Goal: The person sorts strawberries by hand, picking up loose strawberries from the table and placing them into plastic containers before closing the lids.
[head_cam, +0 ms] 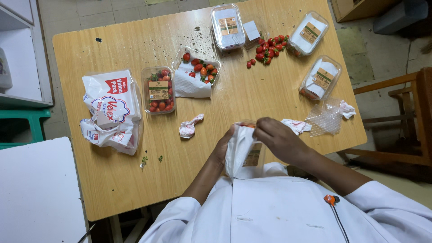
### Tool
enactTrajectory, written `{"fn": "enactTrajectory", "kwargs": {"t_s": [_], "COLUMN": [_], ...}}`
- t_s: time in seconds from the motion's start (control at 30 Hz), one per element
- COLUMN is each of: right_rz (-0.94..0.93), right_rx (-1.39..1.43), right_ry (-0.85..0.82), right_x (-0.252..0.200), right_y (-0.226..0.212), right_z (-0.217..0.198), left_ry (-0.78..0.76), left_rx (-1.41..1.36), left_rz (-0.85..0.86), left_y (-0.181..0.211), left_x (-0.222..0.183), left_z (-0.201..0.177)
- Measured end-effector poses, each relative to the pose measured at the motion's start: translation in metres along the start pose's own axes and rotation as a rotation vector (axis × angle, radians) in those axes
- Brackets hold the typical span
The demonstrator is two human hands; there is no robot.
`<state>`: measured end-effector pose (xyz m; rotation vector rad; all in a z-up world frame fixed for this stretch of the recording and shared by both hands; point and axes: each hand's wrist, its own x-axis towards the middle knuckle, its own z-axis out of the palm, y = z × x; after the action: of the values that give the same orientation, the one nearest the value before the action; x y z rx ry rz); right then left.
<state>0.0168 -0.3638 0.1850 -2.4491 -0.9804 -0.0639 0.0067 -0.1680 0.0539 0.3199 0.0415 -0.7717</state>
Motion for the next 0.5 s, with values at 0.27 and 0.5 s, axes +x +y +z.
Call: {"fn": "enactTrajectory", "kwargs": {"t_s": [0.27,0.5], "right_rz": [0.451,0.690], "right_rx": [0.304,-0.730], "right_ry": [-0.286,0.293], "right_x": [-0.038,-0.089], "right_y": [0.072,0.139], "right_z": [-0.047,-0.062], "left_ry": [0.157,0.513], "left_rx": [-0.413,-0.067], "left_rz": [0.085,0.212], "left_y": [0.004,0.007], "left_x": [-0.013,0.017], "left_z": [-0.026,-0.131]}}
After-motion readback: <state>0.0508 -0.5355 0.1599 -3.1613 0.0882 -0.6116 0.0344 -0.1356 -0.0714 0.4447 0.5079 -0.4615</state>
